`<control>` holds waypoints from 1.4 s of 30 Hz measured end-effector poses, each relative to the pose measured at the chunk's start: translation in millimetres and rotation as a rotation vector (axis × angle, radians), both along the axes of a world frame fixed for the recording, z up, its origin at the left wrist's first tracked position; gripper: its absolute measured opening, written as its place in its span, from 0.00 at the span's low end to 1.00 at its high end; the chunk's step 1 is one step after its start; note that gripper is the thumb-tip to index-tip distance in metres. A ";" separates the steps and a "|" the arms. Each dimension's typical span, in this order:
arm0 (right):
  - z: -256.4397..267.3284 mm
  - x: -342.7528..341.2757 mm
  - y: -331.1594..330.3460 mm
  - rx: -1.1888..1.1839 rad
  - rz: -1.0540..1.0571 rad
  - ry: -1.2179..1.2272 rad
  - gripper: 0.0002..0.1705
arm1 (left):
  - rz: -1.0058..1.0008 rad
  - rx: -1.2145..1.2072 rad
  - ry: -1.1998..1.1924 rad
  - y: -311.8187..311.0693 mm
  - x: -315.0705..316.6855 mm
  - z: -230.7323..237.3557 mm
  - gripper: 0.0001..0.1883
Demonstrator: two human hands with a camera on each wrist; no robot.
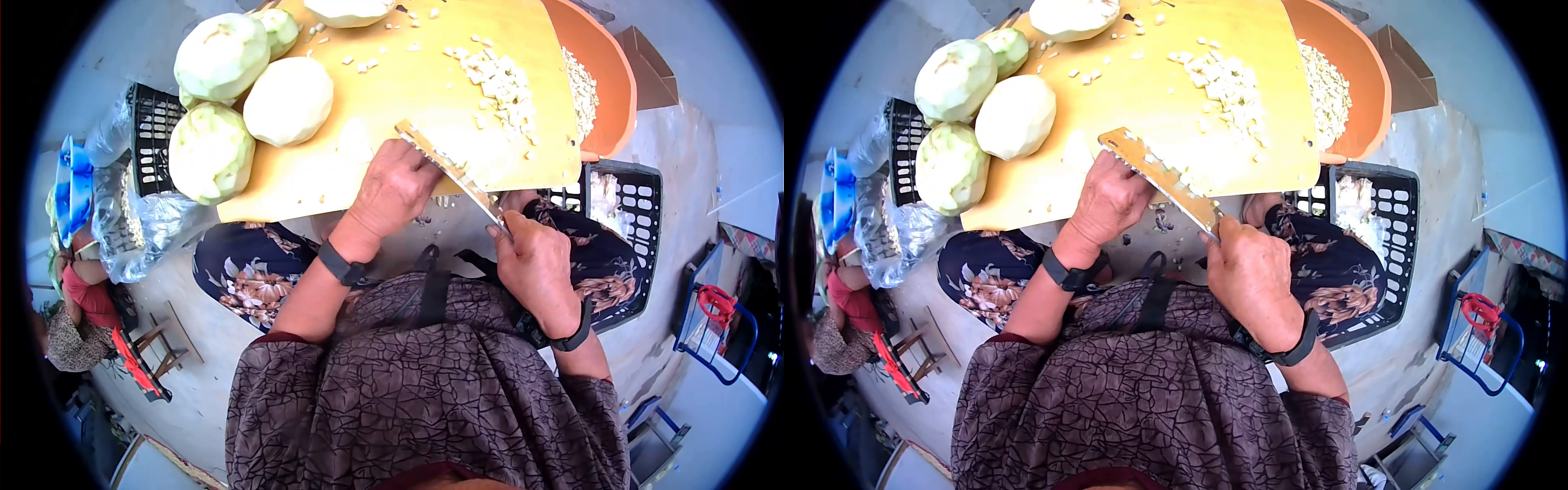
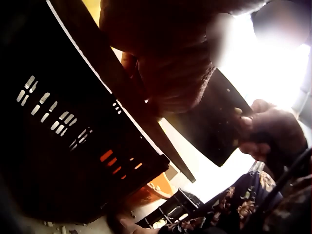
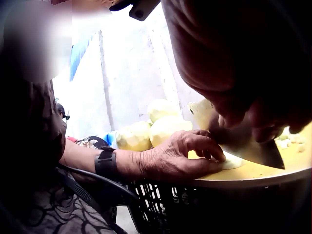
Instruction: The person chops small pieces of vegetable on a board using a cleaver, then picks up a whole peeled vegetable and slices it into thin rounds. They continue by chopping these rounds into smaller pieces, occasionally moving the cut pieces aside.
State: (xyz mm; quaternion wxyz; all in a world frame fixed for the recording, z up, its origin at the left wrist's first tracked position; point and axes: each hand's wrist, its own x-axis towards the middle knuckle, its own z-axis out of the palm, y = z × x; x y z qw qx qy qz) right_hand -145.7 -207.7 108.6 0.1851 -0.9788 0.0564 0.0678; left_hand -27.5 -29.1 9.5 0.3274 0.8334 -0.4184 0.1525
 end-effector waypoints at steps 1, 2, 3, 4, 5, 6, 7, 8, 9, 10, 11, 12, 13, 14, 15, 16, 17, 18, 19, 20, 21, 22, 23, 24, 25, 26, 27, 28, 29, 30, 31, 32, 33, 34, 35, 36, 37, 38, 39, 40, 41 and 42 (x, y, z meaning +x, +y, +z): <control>-0.5 -0.6 0.9 0.006 -0.004 -0.006 0.09 | -0.008 0.005 -0.008 0.4 1.1 -0.1 0.07; -0.8 -0.6 1.6 0.011 -0.007 -0.012 0.09 | -0.016 0.009 -0.016 0.3 2.0 -0.4 0.07; -0.5 -0.2 1.5 0.005 -0.006 -0.016 0.09 | -0.005 0.015 0.000 -1.0 1.6 -2.4 0.06; 0.2 0.0 1.2 -0.003 -0.004 -0.017 0.10 | 0.006 0.020 0.018 -2.6 -0.7 -5.7 0.06; 0.4 -0.2 0.7 -0.011 -0.002 -0.019 0.10 | 0.017 0.025 0.037 -4.0 -2.5 -8.0 0.06; 0.2 -0.5 0.0 -0.016 0.003 -0.012 0.10 | 0.011 0.023 0.040 -4.7 -3.2 -8.8 0.06; 0.0 -0.8 -0.9 -0.022 0.009 -0.006 0.10 | 0.006 0.022 0.043 -5.1 -3.8 -9.4 0.06; -0.2 -0.6 -1.8 -0.027 0.017 0.000 0.10 | 0.004 0.021 0.046 -5.1 -4.0 -9.5 0.06; 0.2 0.1 -2.3 -0.015 0.020 0.002 0.10 | 0.005 0.012 0.049 -5.2 -4.1 -9.3 0.06; 1.6 0.6 -2.7 -0.002 0.023 0.005 0.10 | 0.006 0.003 0.054 -5.3 -4.6 -8.8 0.06; 2.9 1.8 -3.7 0.010 0.024 0.005 0.10 | 0.006 -0.007 0.056 -5.7 -4.1 -8.6 0.06; 4.2 2.4 -5.1 0.001 0.035 0.017 0.10 | -0.001 0.014 0.079 -4.6 -4.6 -10.3 0.09; 5.5 3.3 -6.2 -0.008 0.046 0.030 0.09 | -0.008 0.036 0.103 -1.8 -5.3 -13.4 0.13; 6.5 4.0 -7.5 -0.017 0.058 0.042 0.09 | -0.014 0.057 0.126 -0.2 -5.9 -15.2 0.17; 7.1 4.4 -8.8 -0.017 0.066 0.038 0.09 | -0.016 0.052 0.123 -0.3 -6.1 -14.7 0.17; 7.1 4.8 -10.1 -0.016 0.073 0.034 0.08 | -0.018 0.048 0.120 -0.6 -6.0 -13.5 0.17; 7.0 4.6 -11.0 -0.014 0.081 0.033 0.08 | -0.020 0.044 0.119 -0.7 -7.2 -12.6 0.17; 6.7 5.7 -11.7 -0.006 0.087 0.038 0.08 | -0.016 0.042 0.119 -1.1 -7.2 -12.2 0.18; 6.4 7.0 -12.3 0.001 0.092 0.041 0.08 | -0.012 0.039 0.119 -1.5 -6.8 -12.1 0.18; 6.4 8.5 -13.4 0.007 0.097 0.045 0.08 | -0.008 0.034 0.118 -2.5 -6.5 -12.4 0.18; 6.7 9.7 -13.4 0.008 0.102 0.057 0.08 | -0.007 0.036 0.129 -2.2 -7.2 -12.9 0.18; 7.4 11.3 -13.1 0.009 0.107 0.068 0.08 | -0.006 0.038 0.140 -1.3 -7.8 -13.4 0.18; 8.0 13.1 -13.0 0.009 0.113 0.079 0.07 | -0.004 0.041 0.150 -0.8 -7.9 -13.7 0.17; 8.8 14.7 -13.2 0.007 0.119 0.096 0.07 | 0.005 0.029 0.133 -1.3 -7.7 -12.8 0.15; 9.5 16.2 -13.6 0.005 0.124 0.112 0.07 | 0.015 0.017 0.116 -2.9 -7.0 -10.9 0.13; 9.5 17.3 -14.0 0.002 0.128 0.127 0.07 | 0.023 0.005 0.098 -4.1 -6.4 -9.1 0.11; 8.1 18.4 -15.0 0.004 0.133 0.138 0.07 | 0.023 0.000 0.098 -4.8 -5.5 -7.9 0.11; 5.8 19.2 -16.1 0.006 0.138 0.149 0.07 | 0.023 -0.006 0.097 -5.5 -5.0 -7.0 0.12; 4.4 20.2 -17.0 0.007 0.144 0.160 0.07 | 0.023 -0.013 0.097 -6.1 -4.6 -6.5 0.12; 3.8 21.9 -17.6 0.008 0.151 0.158 0.07 | 0.024 -0.009 0.114 -6.3 -4.6 -6.5 0.12; 3.0 23.8 -18.1 0.010 0.158 0.158 0.07 | 0.027 -0.004 0.131 -6.0 -5.4 -6.5 0.12; 1.7 26.0 -18.2 0.012 0.165 0.156 0.07 | 0.028 0.001 0.146 -5.3 -5.8 -6.3 0.12; -1.1 28.5 -18.9 0.013 0.174 0.152 0.07 | 0.024 -0.006 0.149 -5.3 -5.8 -5.4 0.12; -5.3 31.5 -19.9 0.013 0.182 0.146 0.07 | 0.020 -0.014 0.150 -5.7 -4.7 -4.0 0.11; -9.2 33.1 -20.5 0.011 0.190 0.139 0.07 | 0.016 -0.022 0.150 -5.9 -3.9 -3.5 0.11; -12.2 33.1 -19.9 0.010 0.177 0.155 0.06 | 0.015 -0.022 0.149 -5.5 -3.8 -4.1 0.11; -14.8 32.1 -18.6 0.006 0.165 0.172 0.06 | 0.016 -0.025 0.148 -4.9 -4.6 -5.2 0.11; -17.4 30.6 -17.9 0.002 0.152 0.186 0.06 | 0.017 -0.029 0.144 -5.2 -5.7 -5.6 0.11; -20.5 30.1 -17.1 0.004 0.151 0.158 0.06 | 0.023 -0.025 0.151 -5.3 -6.0 -5.0 0.11; -23.7 30.2 -16.1 0.007 0.149 0.129 0.06 | 0.030 -0.020 0.157 -5.0 -6.1 -3.9 0.11; -26.2 30.9 -14.9 0.010 0.150 0.098 0.06 | 0.038 -0.016 0.161 -4.8 -5.9 -2.8 0.11; -28.4 31.9 -13.1 -0.007 0.139 0.090 0.06 | 0.034 -0.027 0.155 -4.5 -6.2 -2.6 0.11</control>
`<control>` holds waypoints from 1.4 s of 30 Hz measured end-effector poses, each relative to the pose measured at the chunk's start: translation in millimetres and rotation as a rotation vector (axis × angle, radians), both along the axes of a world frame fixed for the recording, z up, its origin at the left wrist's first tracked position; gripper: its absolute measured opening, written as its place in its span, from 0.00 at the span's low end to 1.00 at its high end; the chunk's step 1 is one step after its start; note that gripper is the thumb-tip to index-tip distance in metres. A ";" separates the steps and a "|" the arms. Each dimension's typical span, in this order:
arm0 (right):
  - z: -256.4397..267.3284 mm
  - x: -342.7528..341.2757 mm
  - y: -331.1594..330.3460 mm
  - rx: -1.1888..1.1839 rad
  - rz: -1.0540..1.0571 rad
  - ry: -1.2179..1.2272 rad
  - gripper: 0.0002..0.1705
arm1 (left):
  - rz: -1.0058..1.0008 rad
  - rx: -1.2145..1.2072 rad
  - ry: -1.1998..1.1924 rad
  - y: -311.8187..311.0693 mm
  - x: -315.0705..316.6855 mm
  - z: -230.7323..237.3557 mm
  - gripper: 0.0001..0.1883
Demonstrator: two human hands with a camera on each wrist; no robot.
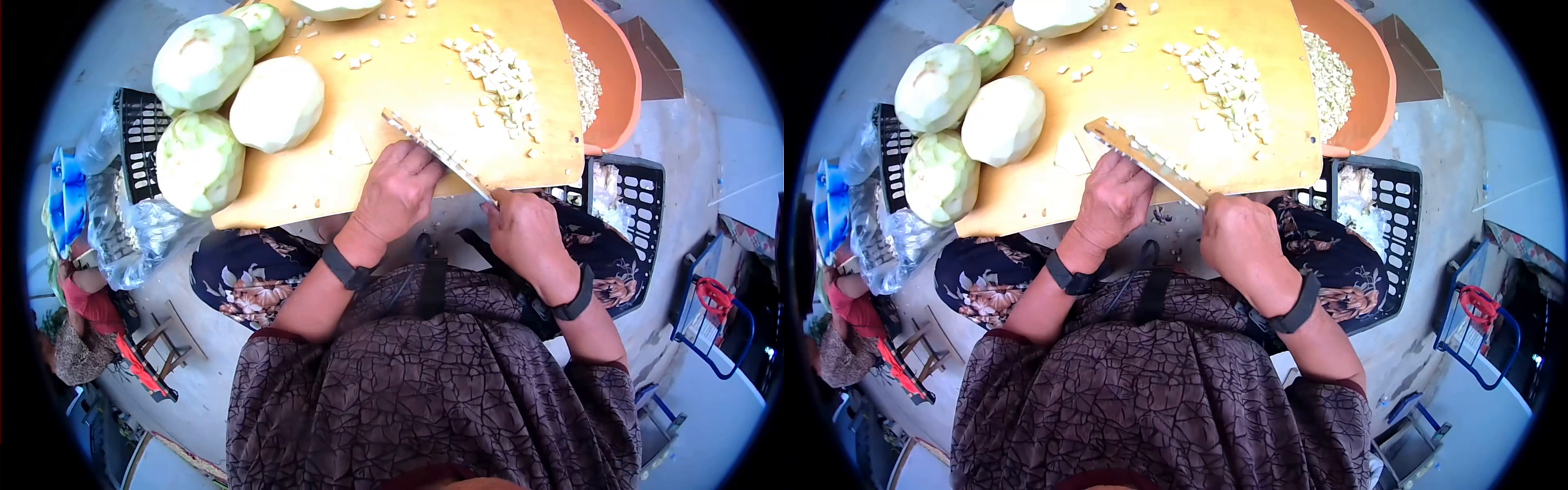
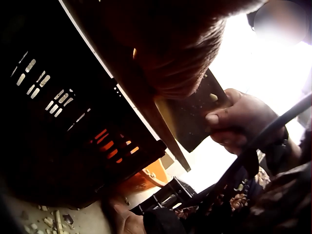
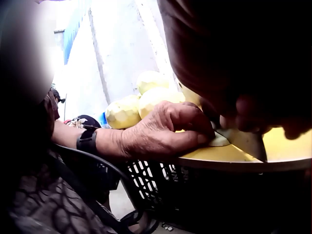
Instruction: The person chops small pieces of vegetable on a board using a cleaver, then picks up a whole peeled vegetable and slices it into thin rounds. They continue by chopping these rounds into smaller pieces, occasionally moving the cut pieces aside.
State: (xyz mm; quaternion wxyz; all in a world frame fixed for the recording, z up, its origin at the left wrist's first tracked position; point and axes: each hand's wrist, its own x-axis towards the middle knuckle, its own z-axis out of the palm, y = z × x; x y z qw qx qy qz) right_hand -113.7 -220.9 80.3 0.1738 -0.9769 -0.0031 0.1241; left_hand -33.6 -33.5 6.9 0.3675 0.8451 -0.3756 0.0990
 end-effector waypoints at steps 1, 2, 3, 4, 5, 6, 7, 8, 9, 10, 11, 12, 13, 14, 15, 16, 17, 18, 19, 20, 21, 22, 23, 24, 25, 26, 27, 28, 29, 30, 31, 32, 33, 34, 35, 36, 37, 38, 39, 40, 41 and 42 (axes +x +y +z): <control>-2.3 1.7 2.2 -0.014 -0.009 -0.011 0.07 | -0.001 -0.010 -0.008 0.5 -0.2 -1.0 0.11; -3.1 2.2 4.3 -0.027 -0.018 -0.020 0.07 | -0.003 -0.018 -0.013 1.3 -0.8 -2.4 0.11; -1.4 2.1 5.1 -0.019 -0.023 -0.020 0.07 | 0.012 -0.027 -0.016 2.0 -1.8 -4.1 0.10; 1.9 2.0 4.7 -0.011 -0.028 -0.019 0.08 | 0.025 -0.036 -0.018 2.2 -2.8 -5.9 0.10; 5.5 2.4 4.0 -0.005 -0.034 -0.018 0.08 | 0.038 -0.047 -0.019 2.0 -2.9 -7.2 0.10; 9.8 2.5 3.5 -0.003 -0.040 -0.037 0.08 | 0.039 -0.053 -0.035 1.7 -2.1 -8.0 0.10; 15.0 1.2 3.0 -0.002 -0.045 -0.054 0.09 | 0.041 -0.060 -0.049 1.3 -1.9 -8.8 0.10; 19.4 -0.4 2.5 -0.002 -0.051 -0.072 0.11 | 0.041 -0.067 -0.063 1.1 -2.0 -9.1 0.09; 22.5 -2.5 1.9 0.006 -0.051 -0.083 0.12 | 0.047 -0.054 -0.073 1.3 -1.9 -9.1 0.09; 26.9 -3.8 1.5 0.018 -0.046 -0.055 0.12 | 0.052 -0.040 -0.082 1.5 -2.1 -9.4 0.09; 31.4 -4.7 1.7 0.032 -0.042 -0.024 0.11 | 0.056 -0.026 -0.090 1.8 -2.4 -9.8 0.09; 33.7 -6.1 2.0 0.046 -0.038 0.007 0.11 | 0.056 -0.013 -0.094 1.9 -3.0 -9.8 0.09; 34.1 -8.0 2.5 0.035 -0.042 0.025 0.09 | 0.057 -0.001 -0.098 2.3 -3.0 -9.3 0.09; 33.8 -9.5 3.1 0.025 -0.045 0.044 0.08 | 0.058 0.013 -0.102 3.1 -2.6 -9.2 0.09; 32.8 -9.7 3.6 0.015 -0.048 0.063 0.07 | 0.060 0.006 -0.098 3.4 -2.2 -9.5 0.09; 31.1 -9.1 3.8 0.015 -0.044 0.070 0.07 | 0.062 -0.003 -0.094 2.8 -2.2 -9.8 0.09; 28.9 -8.8 3.5 0.014 -0.041 0.076 0.07 | 0.063 -0.012 -0.089 2.2 -2.7 -10.1 0.09; 26.4 -8.0 3.2 0.013 -0.039 0.081 0.07 | 0.066 -0.009 -0.082 1.8 -2.7 -9.8 0.09; 23.3 -6.4 3.7 0.012 -0.009 0.041 0.08 | 0.070 -0.007 -0.075 1.5 -3.1 -9.2 0.09; 19.6 -4.0 5.4 0.011 0.022 0.001 0.09 | 0.075 -0.006 -0.068 1.2 -3.5 -8.6 0.09; 15.3 -1.7 7.3 0.011 0.054 -0.039 0.11 | 0.073 -0.008 -0.062 1.4 -4.0 -7.7 0.09; 10.2 0.4 8.9 0.012 0.046 -0.036 0.11 | 0.069 -0.010 -0.058 1.7 -4.2 -6.2 0.09; 4.9 3.3 10.6 0.012 0.038 -0.036 0.11 | 0.064 -0.014 -0.056 1.6 -4.2 -5.3 0.09; 1.9 6.9 13.0 0.012 0.030 -0.039 0.11 | 0.058 -0.029 -0.054 1.1 -4.3 -6.8 0.09; 2.7 12.0 17.3 0.008 0.002 -0.006 0.12 | 0.055 -0.044 -0.056 1.0 -3.5 -9.9 0.09; 1.0 15.1 18.3 0.015 -0.005 -0.003 0.11 | 0.054 -0.057 -0.058 2.0 -3.4 -11.6 0.09; -1.9 18.1 19.3 0.024 -0.013 -0.001 0.11 | 0.055 -0.057 -0.065 3.1 -3.0 -11.8 0.09; -3.0 19.5 20.2 0.031 -0.022 0.000 0.11 | 0.055 -0.058 -0.071 3.5 -2.9 -11.8 0.09; -2.1 19.9 19.9 0.047 -0.038 -0.023 0.12 | 0.055 -0.062 -0.077 3.5 -2.6 -11.5 0.09; -1.1 19.8 18.2 0.061 -0.053 -0.044 0.12 | 0.056 -0.067 -0.075 3.8 -2.7 -10.9 0.09; -0.1 19.3 16.6 0.076 -0.069 -0.063 0.13 | 0.057 -0.073 -0.071 3.9 -3.1 -10.7 0.09; 5.3 19.4 16.3 0.065 -0.077 -0.043 0.13 | 0.058 -0.078 -0.067 4.3 -3.0 -10.6 0.09; 14.8 18.6 16.8 0.054 -0.087 -0.019 0.13 | 0.064 -0.081 -0.070 4.8 -3.4 -10.3 0.08; 20.7 16.4 16.6 0.043 -0.098 0.004 0.13 | 0.069 -0.085 -0.073 4.8 -3.4 -9.5 0.08; 21.5 13.1 15.0 0.045 -0.078 -0.025 0.13 | 0.072 -0.090 -0.078 4.2 -3.1 -9.2 0.07; 21.8 9.7 12.8 0.046 -0.058 -0.056 0.13 | 0.084 -0.081 -0.093 3.9 -3.0 -10.1 0.07; 22.2 6.9 11.7 0.049 -0.037 -0.084 0.12 | 0.097 -0.069 -0.107 4.4 -3.2 -11.5 0.07; 23.9 4.6 12.0 0.067 -0.050 -0.035 0.12 | 0.111 -0.056 -0.119 4.6 -3.8 -12.5 0.07; 26.4 3.1 12.7 0.087 -0.062 0.015 0.12 | 0.110 -0.044 -0.122 4.7 -4.3 -12.4 0.07; 27.4 2.9 13.3 0.107 -0.075 0.064 0.11 | 0.109 -0.031 -0.125 5.2 -5.0 -11.9 0.07; 26.8 3.6 13.4 0.107 -0.054 0.036 0.11 | 0.108 -0.018 -0.128 5.6 -5.1 -11.5 0.07; 25.9 4.0 13.5 0.107 -0.033 0.009 0.11 | 0.106 -0.026 -0.127 6.1 -5.2 -11.6 0.07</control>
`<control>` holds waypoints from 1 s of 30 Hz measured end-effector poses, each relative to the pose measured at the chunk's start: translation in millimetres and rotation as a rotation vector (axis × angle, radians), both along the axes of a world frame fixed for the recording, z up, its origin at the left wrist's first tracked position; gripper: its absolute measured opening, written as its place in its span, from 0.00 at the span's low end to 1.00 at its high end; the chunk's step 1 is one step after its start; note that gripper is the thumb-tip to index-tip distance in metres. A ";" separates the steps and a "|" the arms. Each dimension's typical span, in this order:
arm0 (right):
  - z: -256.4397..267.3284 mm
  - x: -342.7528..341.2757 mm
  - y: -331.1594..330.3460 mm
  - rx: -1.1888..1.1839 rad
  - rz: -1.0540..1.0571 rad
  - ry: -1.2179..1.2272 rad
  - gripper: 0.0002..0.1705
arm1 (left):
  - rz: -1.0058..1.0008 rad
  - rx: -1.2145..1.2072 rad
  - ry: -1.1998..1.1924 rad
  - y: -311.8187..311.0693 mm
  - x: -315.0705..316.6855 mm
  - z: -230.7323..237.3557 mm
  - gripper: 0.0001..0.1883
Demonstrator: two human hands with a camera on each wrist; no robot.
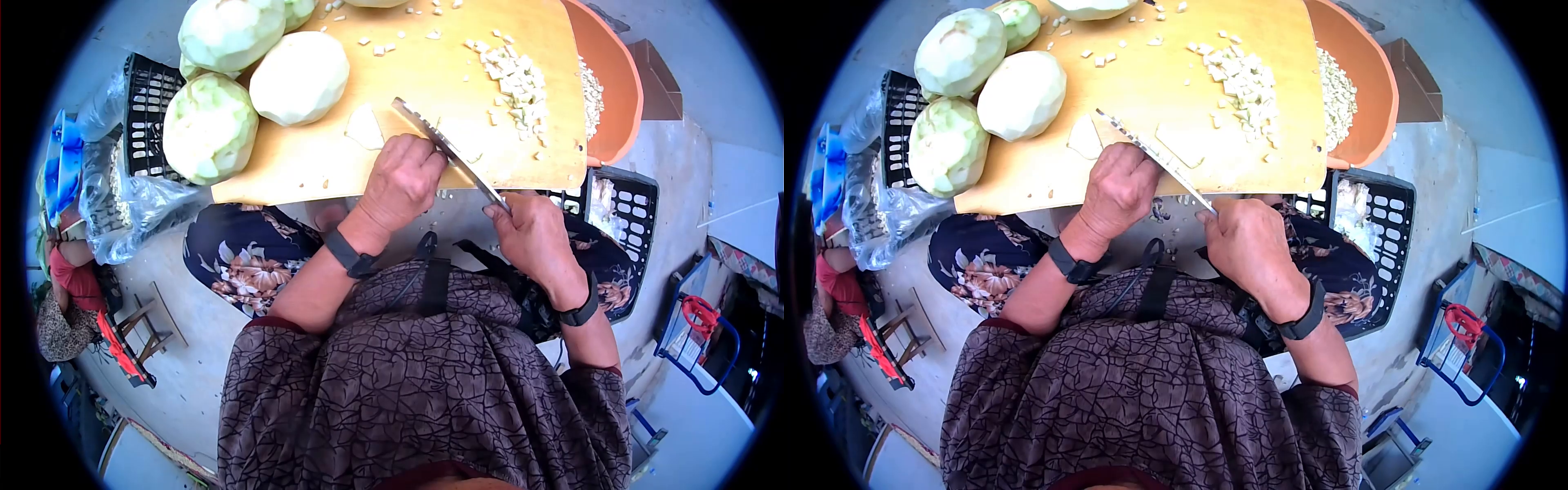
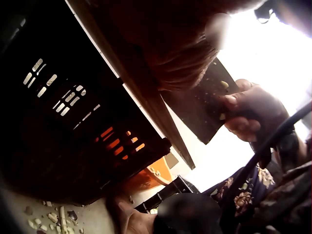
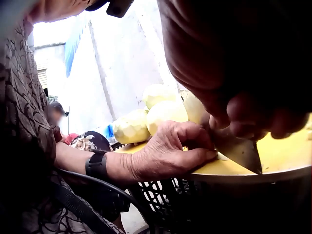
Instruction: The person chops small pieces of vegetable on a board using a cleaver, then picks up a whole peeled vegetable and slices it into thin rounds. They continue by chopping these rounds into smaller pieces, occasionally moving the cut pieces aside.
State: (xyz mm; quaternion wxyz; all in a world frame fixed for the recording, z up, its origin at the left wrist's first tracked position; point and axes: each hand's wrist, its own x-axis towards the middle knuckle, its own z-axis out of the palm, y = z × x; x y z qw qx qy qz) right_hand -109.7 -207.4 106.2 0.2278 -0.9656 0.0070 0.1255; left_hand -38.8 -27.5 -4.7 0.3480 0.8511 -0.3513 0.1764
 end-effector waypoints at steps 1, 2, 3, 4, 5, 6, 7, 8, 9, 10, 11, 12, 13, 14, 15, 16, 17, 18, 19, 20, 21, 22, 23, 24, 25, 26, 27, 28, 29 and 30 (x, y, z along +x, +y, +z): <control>-0.9 0.4 0.0 0.000 0.019 -0.028 0.11 | -0.003 -0.008 0.001 0.3 0.0 0.1 0.07; -4.7 1.5 -0.2 -0.011 0.024 -0.005 0.12 | -0.005 -0.016 0.001 0.4 0.4 0.1 0.08; -10.9 3.5 -0.2 -0.023 0.029 0.018 0.12 | -0.004 -0.017 0.002 0.4 0.7 0.4 0.08; -15.2 5.7 0.4 -0.033 0.032 0.041 0.13 | -0.004 -0.018 0.003 0.4 0.5 0.7 0.08; -16.7 8.5 2.4 -0.039 0.030 0.052 0.12 | -0.005 -0.018 0.004 0.3 -0.1 0.8 0.08; -17.8 11.9 5.7 -0.047 0.028 0.061 0.11 | -0.004 -0.024 0.004 0.0 -0.3 0.7 0.09; -19.2 15.4 8.8 -0.054 0.025 0.068 0.11 | -0.003 -0.030 0.002 -0.4 -0.2 0.7 0.09; -21.2 19.5 12.1 -0.033 0.018 0.062 0.12 | -0.002 -0.035 -0.002 -0.7 -0.1 1.0 0.09; -23.0 24.1 15.9 -0.011 0.012 0.053 0.13 | -0.002 -0.046 -0.002 -0.8 -0.1 0.8 0.09; -23.7 26.4 18.3 0.013 0.007 0.041 0.14 | -0.001 -0.055 -0.003 -0.7 -0.8 -0.3 0.08; -24.4 27.3 19.3 0.039 -0.007 0.002 0.14 | -0.001 -0.063 -0.007 0.0 -0.3 -0.8 0.07; -25.2 27.7 20.1 0.065 -0.022 -0.040 0.15 | -0.005 -0.074 -0.002 -0.1 0.8 -0.6 0.07; -24.7 27.7 20.7 0.088 -0.035 -0.080 0.16 | -0.008 -0.086 0.004 -0.8 2.0 -0.1 0.06; -21.8 26.1 20.5 0.129 -0.098 -0.051 0.16 | -0.006 -0.099 0.010 -0.1 3.4 0.1 0.06; -17.2 21.8 19.1 0.170 -0.158 -0.016 0.16 | -0.017 -0.069 0.042 2.2 4.3 2.0 0.06; -12.3 17.3 16.9 0.209 -0.220 0.023 0.17 | -0.030 -0.041 0.078 4.1 4.7 3.9 0.06; -6.2 13.6 13.8 0.259 -0.308 0.098 0.18 | -0.047 -0.015 0.113 4.9 4.4 5.6 0.06; -5.7 9.0 7.9 0.259 -0.324 0.066 0.18 | -0.057 -0.070 0.144 4.4 5.4 6.4 0.07; -6.3 4.6 1.1 0.259 -0.340 0.031 0.18 | -0.069 -0.126 0.173 4.5 7.6 7.3 0.07; -5.6 0.7 -4.6 0.259 -0.356 -0.003 0.17 | -0.080 -0.181 0.202 5.4 10.1 8.6 0.07; -2.8 -4.3 -8.0 0.190 -0.352 -0.057 0.17 | -0.104 -0.148 0.222 8.7 13.0 13.2 0.10; -3.7 -9.6 -13.0 0.190 -0.364 -0.051 0.17 | -0.134 -0.105 0.188 10.9 16.8 20.6 0.11; -7.0 -15.1 -18.7 0.189 -0.373 -0.046 0.16 | -0.162 -0.062 0.152 12.8 21.0 28.9 0.13; -7.9 -19.9 -21.2 0.187 -0.381 -0.041 0.16 | -0.188 -0.020 0.116 14.4 24.4 33.8 0.15; -4.4 -24.8 -19.9 0.168 -0.392 -0.033 0.16 | -0.243 -0.014 0.132 15.2 27.5 34.6 0.21; -7.7 -29.3 -21.2 0.145 -0.402 -0.024 0.16 | -0.268 0.006 0.088 14.4 30.9 31.7 0.21; -12.5 -33.2 -21.4 0.122 -0.412 -0.014 0.16 | -0.294 0.028 0.046 13.1 34.2 27.2 0.22; -14.0 -36.1 -20.9 0.099 -0.422 -0.004 0.16 | -0.319 0.049 0.004 11.7 36.3 23.3 0.22; -11.9 -39.1 -19.5 0.067 -0.438 0.040 0.17 | -0.337 0.058 0.051 10.0 36.9 19.3 0.22; -11.8 -41.1 -16.8 0.071 -0.412 0.009 0.17 | -0.352 0.066 0.096 8.0 37.2 17.6 0.22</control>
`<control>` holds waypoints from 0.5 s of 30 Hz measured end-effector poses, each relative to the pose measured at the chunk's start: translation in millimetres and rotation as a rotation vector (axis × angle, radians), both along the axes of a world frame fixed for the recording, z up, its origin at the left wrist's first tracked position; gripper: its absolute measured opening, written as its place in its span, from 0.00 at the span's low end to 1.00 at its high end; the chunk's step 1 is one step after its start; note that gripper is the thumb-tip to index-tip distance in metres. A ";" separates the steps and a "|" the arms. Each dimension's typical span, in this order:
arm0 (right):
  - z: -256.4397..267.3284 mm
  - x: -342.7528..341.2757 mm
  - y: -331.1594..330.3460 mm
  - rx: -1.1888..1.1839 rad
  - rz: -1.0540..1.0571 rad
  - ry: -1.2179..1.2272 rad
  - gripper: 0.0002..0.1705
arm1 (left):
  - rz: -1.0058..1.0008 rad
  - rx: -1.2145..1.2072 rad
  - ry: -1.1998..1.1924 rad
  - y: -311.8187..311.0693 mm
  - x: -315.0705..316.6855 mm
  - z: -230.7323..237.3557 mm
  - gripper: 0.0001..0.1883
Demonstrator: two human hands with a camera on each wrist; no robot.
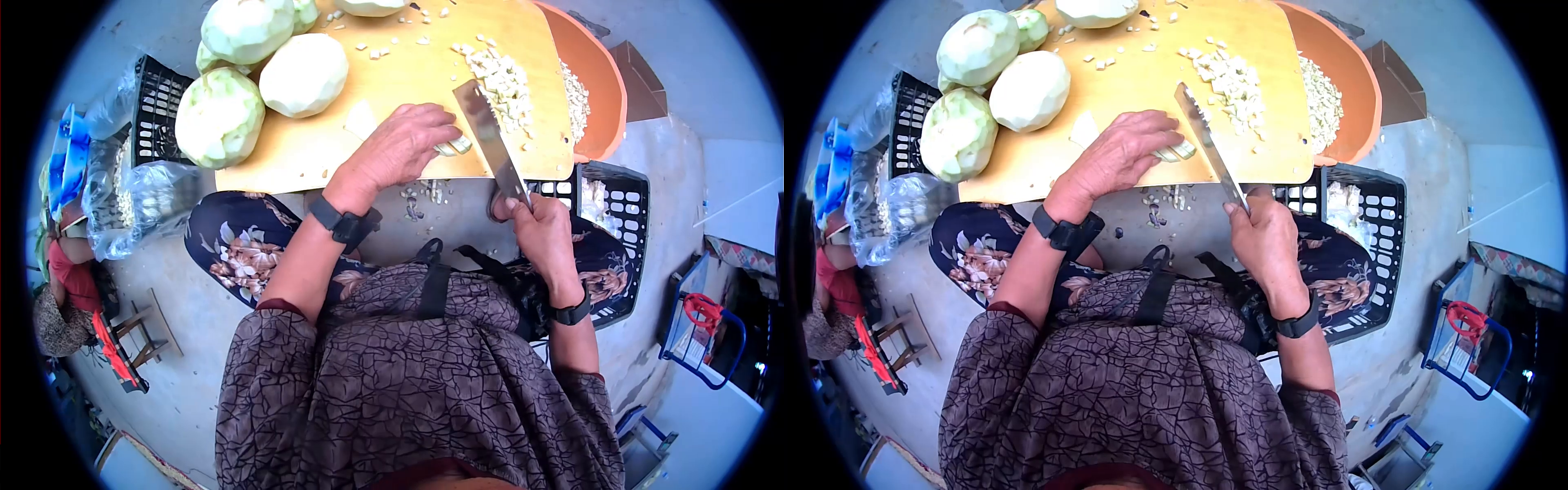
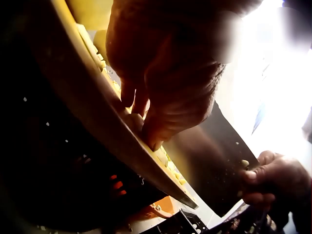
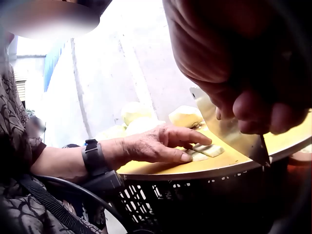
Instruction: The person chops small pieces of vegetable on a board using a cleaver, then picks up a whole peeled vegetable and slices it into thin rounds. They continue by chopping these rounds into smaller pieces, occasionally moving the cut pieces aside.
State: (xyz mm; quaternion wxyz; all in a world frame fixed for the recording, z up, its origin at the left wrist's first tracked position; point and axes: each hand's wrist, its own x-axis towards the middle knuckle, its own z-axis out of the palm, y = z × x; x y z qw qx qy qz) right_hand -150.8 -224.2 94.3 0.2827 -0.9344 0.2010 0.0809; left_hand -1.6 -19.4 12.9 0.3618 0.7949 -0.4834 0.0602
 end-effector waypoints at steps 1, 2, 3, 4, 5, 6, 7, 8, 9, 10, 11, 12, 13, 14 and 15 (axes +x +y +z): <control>-2.0 -0.1 1.7 -0.003 0.025 -0.032 0.17 | -0.014 0.014 0.044 -1.2 1.6 -2.8 0.22; -3.0 -0.9 2.8 -0.006 0.047 -0.065 0.17 | 0.004 0.033 0.059 -2.0 1.6 -4.4 0.22; -3.5 -0.1 3.4 -0.051 0.059 -0.033 0.17 | 0.020 0.051 0.077 -3.0 0.6 -4.6 0.21; -4.8 1.0 5.4 -0.060 0.057 -0.029 0.17 | 0.037 0.070 0.095 -3.6 -1.0 -5.0 0.20; -6.5 3.4 7.8 -0.069 0.057 -0.024 0.17 | 0.085 0.052 0.089 -4.3 -4.1 -5.6 0.19; -7.9 7.0 10.2 -0.076 0.057 -0.021 0.17 | 0.133 0.035 0.082 -5.2 -9.0 -4.6 0.18; -9.2 12.0 12.3 -0.118 0.084 -0.015 0.17 | 0.181 0.020 0.075 -6.4 -13.3 -4.2 0.17; -7.8 16.7 17.0 -0.126 0.090 -0.028 0.17 | 0.235 0.044 0.061 -9.8 -16.4 -5.6 0.16; -4.0 21.4 23.0 -0.134 0.097 -0.040 0.17 | 0.289 0.066 0.047 -15.2 -20.1 -7.9 0.16; -1.7 26.0 26.3 -0.145 0.104 -0.052 0.17 | 0.345 0.087 0.034 -19.3 -22.3 -10.0 0.15; -1.8 30.6 26.7 -0.166 0.101 -0.022 0.18 | 0.370 0.072 0.008 -21.1 -23.4 -12.6 0.16; -2.1 32.4 25.8 -0.133 0.069 -0.006 0.19 | 0.371 0.036 0.024 -18.7 -26.1 -9.2 0.17; -2.5 34.4 23.4 -0.102 0.037 0.009 0.19 | 0.371 -0.001 0.039 -14.9 -28.7 -6.1 0.17; -2.3 36.2 20.4 -0.072 0.006 0.025 0.19 | 0.373 -0.040 0.057 -11.8 -29.0 -2.7 0.18; -0.2 34.5 18.5 -0.046 -0.012 0.012 0.20 | 0.349 -0.058 0.049 -7.5 -28.1 -0.3 0.19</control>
